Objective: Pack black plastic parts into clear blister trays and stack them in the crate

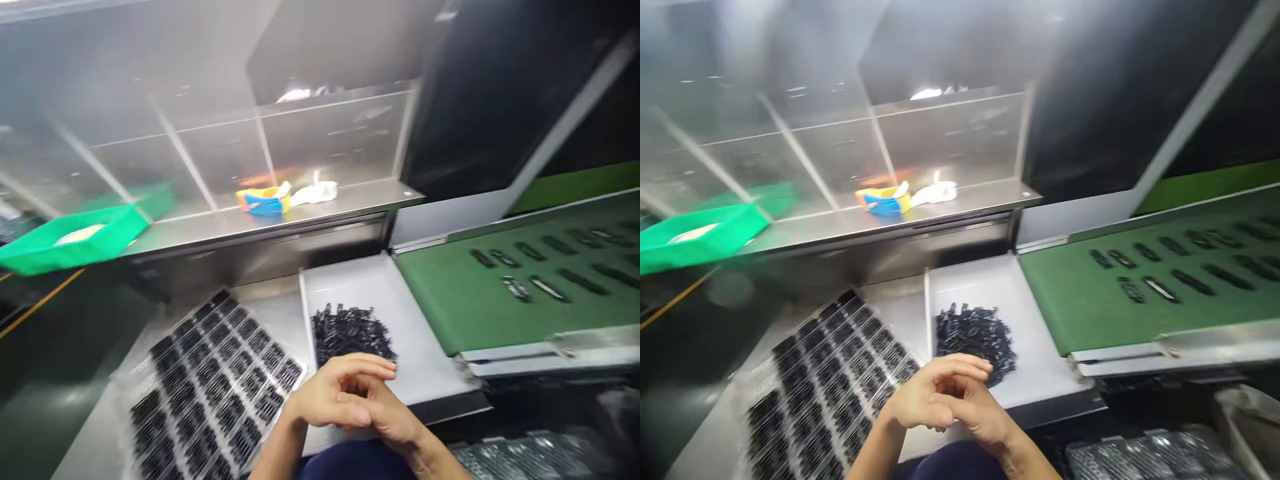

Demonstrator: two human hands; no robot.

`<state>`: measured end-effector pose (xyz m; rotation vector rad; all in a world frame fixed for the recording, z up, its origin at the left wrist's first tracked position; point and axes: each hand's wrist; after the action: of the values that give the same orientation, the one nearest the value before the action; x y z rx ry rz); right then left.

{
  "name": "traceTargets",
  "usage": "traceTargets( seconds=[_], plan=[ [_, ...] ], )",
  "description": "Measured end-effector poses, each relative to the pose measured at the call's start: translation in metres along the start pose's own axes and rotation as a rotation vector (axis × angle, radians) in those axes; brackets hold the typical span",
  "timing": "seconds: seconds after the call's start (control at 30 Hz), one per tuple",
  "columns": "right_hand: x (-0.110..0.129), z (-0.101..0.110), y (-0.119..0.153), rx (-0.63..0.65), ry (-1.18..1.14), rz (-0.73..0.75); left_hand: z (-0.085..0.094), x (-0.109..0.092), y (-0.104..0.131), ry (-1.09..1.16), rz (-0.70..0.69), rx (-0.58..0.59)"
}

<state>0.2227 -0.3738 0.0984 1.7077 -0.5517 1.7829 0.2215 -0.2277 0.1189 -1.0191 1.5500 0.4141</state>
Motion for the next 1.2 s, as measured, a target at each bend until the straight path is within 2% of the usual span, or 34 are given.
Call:
traceTargets(
  seconds=[0.03, 0.1, 0.13, 0.17, 0.23, 0.3, 0.33, 0.4, 0.47, 0.57, 0.6, 0.67, 0.73, 0.8, 0.9, 0.97, 1.0, 1.07, 1.17, 1.2],
  plan=[
    [-0.002, 0.027, 0.009, -0.043, 0.103, -0.002, -0.005, 0.011, -0.016, 0.078, 0.012, -0.030],
    [-0.003, 0.092, 0.030, -0.238, 0.413, -0.060, -0.018, 0.028, -0.046, 0.175, 0.034, -0.141],
    [-0.004, 0.129, 0.041, -0.424, 0.732, -0.130, -0.025, 0.034, -0.060, 0.188, 0.047, -0.207],
    [-0.005, 0.168, 0.053, -0.614, 0.880, -0.238, -0.032, 0.039, -0.074, 0.179, 0.068, -0.264],
    [-0.007, 0.241, 0.073, -0.870, 1.007, -0.399, -0.044, 0.047, -0.103, 0.132, 0.124, -0.342],
    [-0.012, 0.300, 0.086, -1.012, 1.073, -0.499, -0.055, 0.057, -0.131, 0.123, 0.166, -0.348],
    [-0.014, 0.322, 0.089, -1.043, 1.090, -0.527, -0.061, 0.062, -0.145, 0.136, 0.180, -0.334],
    [-0.018, 0.348, 0.092, -1.043, 1.092, -0.539, -0.072, 0.076, -0.172, 0.165, 0.203, -0.310],
    [-0.021, 0.356, 0.093, -1.002, 1.058, -0.498, -0.083, 0.090, -0.195, 0.097, 0.172, -0.316],
    [-0.018, 0.345, 0.094, -0.899, 0.952, -0.339, -0.093, 0.107, -0.224, -0.098, 0.068, -0.392],
    [-0.016, 0.338, 0.095, -0.853, 0.901, -0.270, -0.094, 0.110, -0.232, -0.102, 0.062, -0.427],
    [-0.009, 0.324, 0.095, -0.751, 0.787, -0.144, -0.095, 0.113, -0.242, 0.027, 0.087, -0.479],
    [-0.001, 0.312, 0.093, -0.648, 0.677, -0.059, -0.094, 0.109, -0.247, 0.188, 0.096, -0.471],
    [0.004, 0.300, 0.090, -0.557, 0.445, -0.029, -0.092, 0.100, -0.246, 0.270, 0.049, -0.447],
    [0.001, 0.281, 0.082, -0.460, -0.081, -0.089, -0.090, 0.084, -0.237, 0.320, -0.026, -0.482],
    [-0.008, 0.270, 0.076, -0.422, -0.251, -0.145, -0.086, 0.077, -0.228, 0.370, -0.042, -0.514],
    [-0.014, 0.267, 0.072, -0.408, -0.216, -0.160, -0.083, 0.074, -0.223, 0.404, -0.043, -0.524],
    [-0.024, 0.271, 0.062, -0.426, 0.124, -0.192, -0.075, 0.071, -0.213, 0.483, -0.052, -0.552],
    [-0.028, 0.305, 0.039, -0.602, 0.774, -0.301, -0.063, 0.066, -0.194, 0.567, -0.068, -0.634],
    [-0.027, 0.321, 0.030, -0.694, 0.871, -0.349, -0.058, 0.063, -0.187, 0.585, -0.064, -0.666]
  ],
)
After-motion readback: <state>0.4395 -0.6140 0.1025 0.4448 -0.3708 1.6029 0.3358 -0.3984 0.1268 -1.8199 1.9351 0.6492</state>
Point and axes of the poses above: each hand's wrist, its own y-axis away from the middle knuckle, its own z-axis out of the back of the hand, x = y × z, and after that the axes turned 15 degrees about y, right-handed
